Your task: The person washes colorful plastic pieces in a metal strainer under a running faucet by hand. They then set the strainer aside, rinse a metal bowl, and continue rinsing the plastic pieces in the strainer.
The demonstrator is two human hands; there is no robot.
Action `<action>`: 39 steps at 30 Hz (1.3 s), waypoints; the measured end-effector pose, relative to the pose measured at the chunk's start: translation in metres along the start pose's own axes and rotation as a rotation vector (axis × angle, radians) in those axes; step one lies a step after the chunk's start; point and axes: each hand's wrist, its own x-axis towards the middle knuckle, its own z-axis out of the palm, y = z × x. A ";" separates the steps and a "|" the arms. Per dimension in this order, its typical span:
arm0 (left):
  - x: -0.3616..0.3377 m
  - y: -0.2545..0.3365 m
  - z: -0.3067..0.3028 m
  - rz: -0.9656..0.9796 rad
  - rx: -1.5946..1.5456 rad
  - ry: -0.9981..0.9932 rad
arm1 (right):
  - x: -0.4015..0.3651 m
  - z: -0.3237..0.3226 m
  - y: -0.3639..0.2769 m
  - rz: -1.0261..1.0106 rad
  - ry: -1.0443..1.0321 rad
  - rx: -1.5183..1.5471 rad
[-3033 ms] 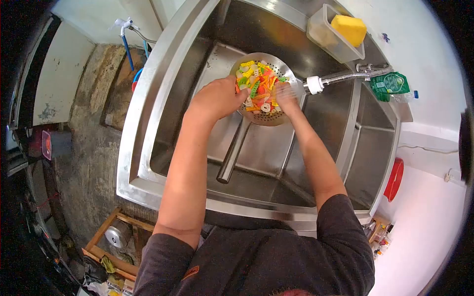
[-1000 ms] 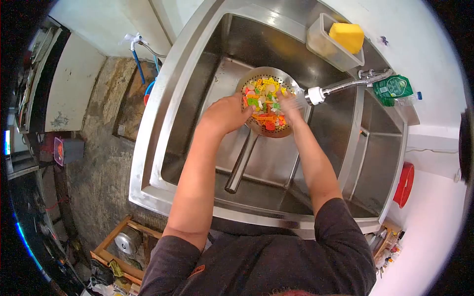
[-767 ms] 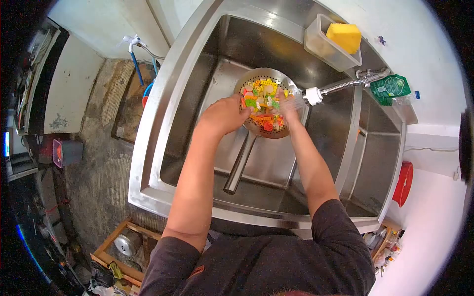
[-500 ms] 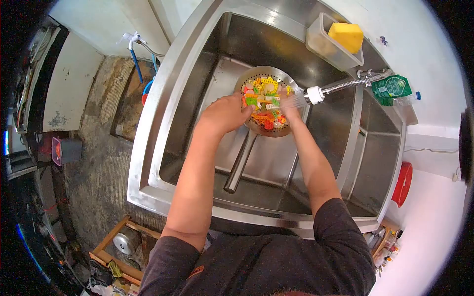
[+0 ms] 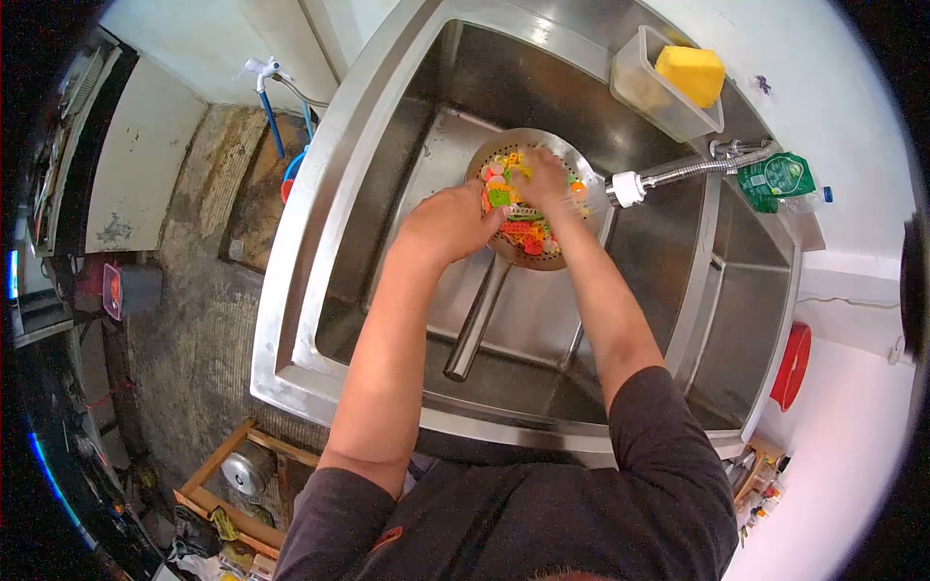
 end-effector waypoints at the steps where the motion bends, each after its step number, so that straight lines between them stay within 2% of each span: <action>1: 0.000 0.000 -0.001 -0.011 0.009 0.006 | -0.002 0.001 -0.004 0.000 0.000 -0.002; 3: -0.001 -0.001 -0.001 -0.029 0.006 0.006 | -0.015 -0.004 -0.012 -0.037 -0.199 -0.078; 4: -0.001 -0.001 -0.002 -0.028 0.000 0.003 | -0.011 -0.012 -0.013 -0.043 -0.208 -0.081; 6: -0.003 0.000 -0.003 -0.030 -0.006 -0.003 | -0.004 -0.024 -0.008 0.102 -0.482 -0.171; 7: -0.004 0.002 -0.003 -0.039 -0.009 -0.024 | -0.004 -0.018 -0.004 0.107 -0.482 -0.169; 9: -0.002 0.006 -0.006 -0.040 -0.002 -0.038 | 0.001 -0.004 -0.002 0.057 -0.114 0.009; 10: -0.003 0.006 -0.005 -0.046 0.003 -0.022 | 0.003 -0.004 -0.011 0.060 -0.109 0.011; 12: -0.002 0.006 -0.005 -0.049 0.009 -0.014 | 0.001 -0.003 -0.036 -0.055 -0.164 0.233; 13: -0.003 0.007 -0.006 -0.057 0.010 -0.005 | -0.003 -0.006 -0.040 -0.095 -0.265 0.200; 17: -0.003 0.002 -0.002 -0.040 0.016 0.007 | -0.020 -0.011 -0.030 -0.204 -0.267 -0.013; 19: -0.002 -0.001 -0.001 -0.039 0.019 0.003 | -0.011 -0.021 -0.021 0.025 -0.512 -0.291; 22: 0.001 -0.002 0.001 -0.029 0.029 0.001 | -0.007 -0.035 -0.010 0.068 -0.485 -0.140; 26: -0.001 0.005 -0.002 -0.059 0.042 -0.010 | -0.026 -0.014 -0.027 -0.052 -0.370 -0.102; 28: 0.001 0.002 0.000 -0.052 0.044 -0.009 | -0.035 -0.029 -0.043 -0.124 -0.545 -0.063; 30: 0.000 -0.001 0.002 -0.050 0.035 -0.006 | -0.034 -0.032 -0.042 -0.080 -0.540 -0.084; 32: 0.000 0.001 0.000 -0.055 0.034 -0.003 | -0.026 -0.041 -0.036 -0.057 -0.641 -0.128; 33: 0.000 0.003 -0.002 -0.045 0.037 -0.001 | -0.023 -0.038 -0.030 -0.051 -0.632 -0.131; 35: -0.002 0.005 -0.004 -0.072 0.007 -0.023 | -0.023 -0.020 -0.015 -0.052 -0.455 -0.168; 36: -0.001 0.004 -0.003 -0.071 0.008 -0.022 | -0.022 -0.017 -0.010 -0.051 -0.454 -0.168; 38: 0.000 0.000 0.000 -0.038 0.040 0.004 | -0.021 -0.014 0.002 0.003 -0.301 -0.057; 39: 0.000 0.001 -0.001 -0.037 0.039 -0.001 | -0.021 -0.017 0.003 0.008 -0.304 -0.057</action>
